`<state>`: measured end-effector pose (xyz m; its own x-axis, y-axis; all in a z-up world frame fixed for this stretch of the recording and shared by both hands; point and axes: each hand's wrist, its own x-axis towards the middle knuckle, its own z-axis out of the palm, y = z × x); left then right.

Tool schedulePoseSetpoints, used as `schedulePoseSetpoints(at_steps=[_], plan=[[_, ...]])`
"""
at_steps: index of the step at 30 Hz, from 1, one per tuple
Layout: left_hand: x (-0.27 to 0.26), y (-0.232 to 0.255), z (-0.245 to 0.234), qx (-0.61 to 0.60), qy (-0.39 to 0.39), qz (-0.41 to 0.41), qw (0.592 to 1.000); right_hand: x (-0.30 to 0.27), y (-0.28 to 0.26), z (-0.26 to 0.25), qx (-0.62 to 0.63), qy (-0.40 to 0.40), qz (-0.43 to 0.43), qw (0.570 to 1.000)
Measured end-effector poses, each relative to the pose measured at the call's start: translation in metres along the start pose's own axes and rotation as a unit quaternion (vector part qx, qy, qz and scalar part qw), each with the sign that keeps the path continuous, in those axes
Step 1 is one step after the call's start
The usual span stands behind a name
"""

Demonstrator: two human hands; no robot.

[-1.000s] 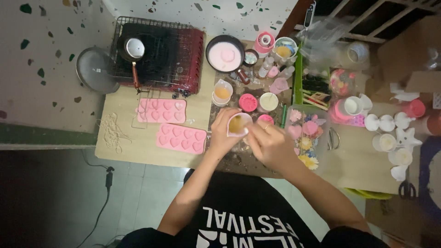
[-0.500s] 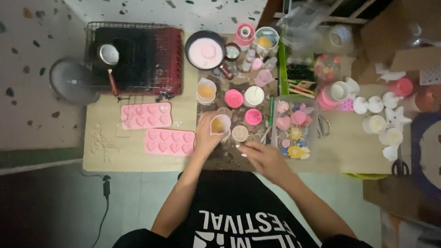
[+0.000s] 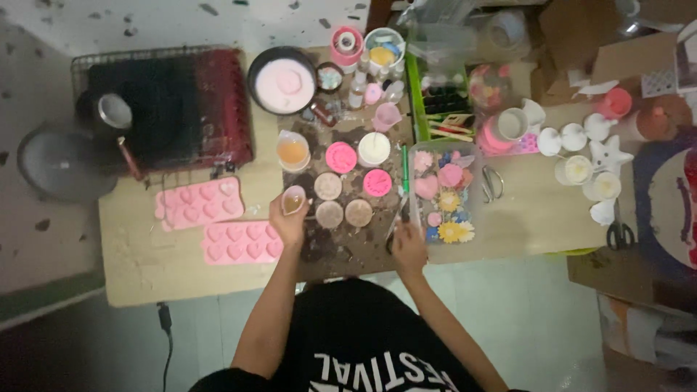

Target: Preparing and pouring melted wax into silicone molds to create scented candles.

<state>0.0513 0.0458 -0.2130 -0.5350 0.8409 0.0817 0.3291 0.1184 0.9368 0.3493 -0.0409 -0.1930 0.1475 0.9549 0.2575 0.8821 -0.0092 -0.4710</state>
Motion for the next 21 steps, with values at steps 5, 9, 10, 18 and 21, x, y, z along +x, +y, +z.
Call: schedulePoseSetpoints(at_steps=[5,9,10,18,21], plan=[[0.004,0.0,0.016,0.046,0.037,-0.001,0.998,-0.003,-0.009,0.003,-0.047,-0.046,-0.035,0.997],[-0.001,-0.002,0.024,0.045,0.056,-0.014,0.997,0.022,-0.012,-0.007,0.028,-0.013,-0.032,0.999],[-0.001,-0.006,0.023,0.044,0.055,-0.015,0.997,0.043,0.0,-0.01,0.027,-0.013,-0.032,0.999],[-0.017,0.004,-0.002,0.029,0.002,0.0,1.0,0.261,0.087,-0.054,0.043,0.121,0.106,0.986],[-0.038,-0.001,-0.025,0.064,0.01,0.006,0.998,0.31,0.121,-0.034,0.017,0.14,0.026,0.99]])
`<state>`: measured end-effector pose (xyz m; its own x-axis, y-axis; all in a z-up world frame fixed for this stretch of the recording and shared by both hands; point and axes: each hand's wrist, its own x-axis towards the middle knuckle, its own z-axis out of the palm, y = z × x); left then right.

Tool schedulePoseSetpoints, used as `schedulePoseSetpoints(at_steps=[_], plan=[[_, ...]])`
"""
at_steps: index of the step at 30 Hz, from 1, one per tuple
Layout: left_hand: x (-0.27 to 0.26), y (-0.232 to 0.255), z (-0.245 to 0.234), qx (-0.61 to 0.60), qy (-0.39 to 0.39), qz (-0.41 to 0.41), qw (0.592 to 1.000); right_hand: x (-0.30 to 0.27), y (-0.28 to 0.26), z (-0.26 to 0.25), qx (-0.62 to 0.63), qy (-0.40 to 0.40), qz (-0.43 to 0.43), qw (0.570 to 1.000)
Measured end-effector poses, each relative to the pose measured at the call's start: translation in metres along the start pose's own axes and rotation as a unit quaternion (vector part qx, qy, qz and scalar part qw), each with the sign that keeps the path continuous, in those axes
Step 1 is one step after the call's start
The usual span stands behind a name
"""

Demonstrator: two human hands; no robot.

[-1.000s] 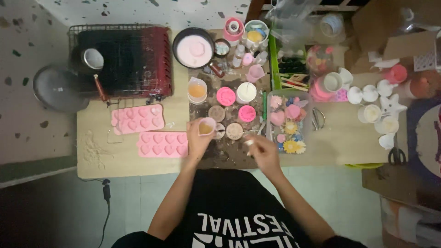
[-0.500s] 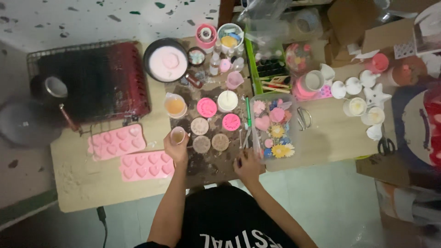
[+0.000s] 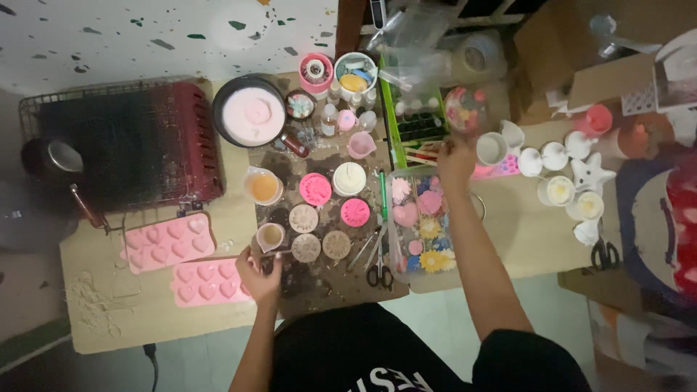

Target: Preparing and pouring melted wax into silicone molds to create scented candles.

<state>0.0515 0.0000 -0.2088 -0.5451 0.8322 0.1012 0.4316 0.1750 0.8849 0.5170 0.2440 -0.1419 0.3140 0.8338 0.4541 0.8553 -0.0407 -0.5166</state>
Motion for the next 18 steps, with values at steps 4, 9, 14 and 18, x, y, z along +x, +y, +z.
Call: schedulePoseSetpoints(at_steps=[4,9,14,18], plan=[[-0.021,0.013,-0.042,0.064,0.0,0.014,0.998,0.021,0.023,0.04,-0.088,-0.044,-0.04,0.994],[-0.037,0.019,-0.078,0.119,0.039,-0.002,0.992,0.037,0.013,0.055,-0.008,-0.152,0.046,0.987],[-0.048,0.017,-0.088,0.104,0.052,-0.018,0.993,0.054,0.018,0.077,-0.051,-0.17,-0.002,0.984],[-0.052,0.02,-0.092,0.08,0.047,-0.028,0.995,0.065,0.021,0.088,-0.154,-0.203,-0.013,0.967]])
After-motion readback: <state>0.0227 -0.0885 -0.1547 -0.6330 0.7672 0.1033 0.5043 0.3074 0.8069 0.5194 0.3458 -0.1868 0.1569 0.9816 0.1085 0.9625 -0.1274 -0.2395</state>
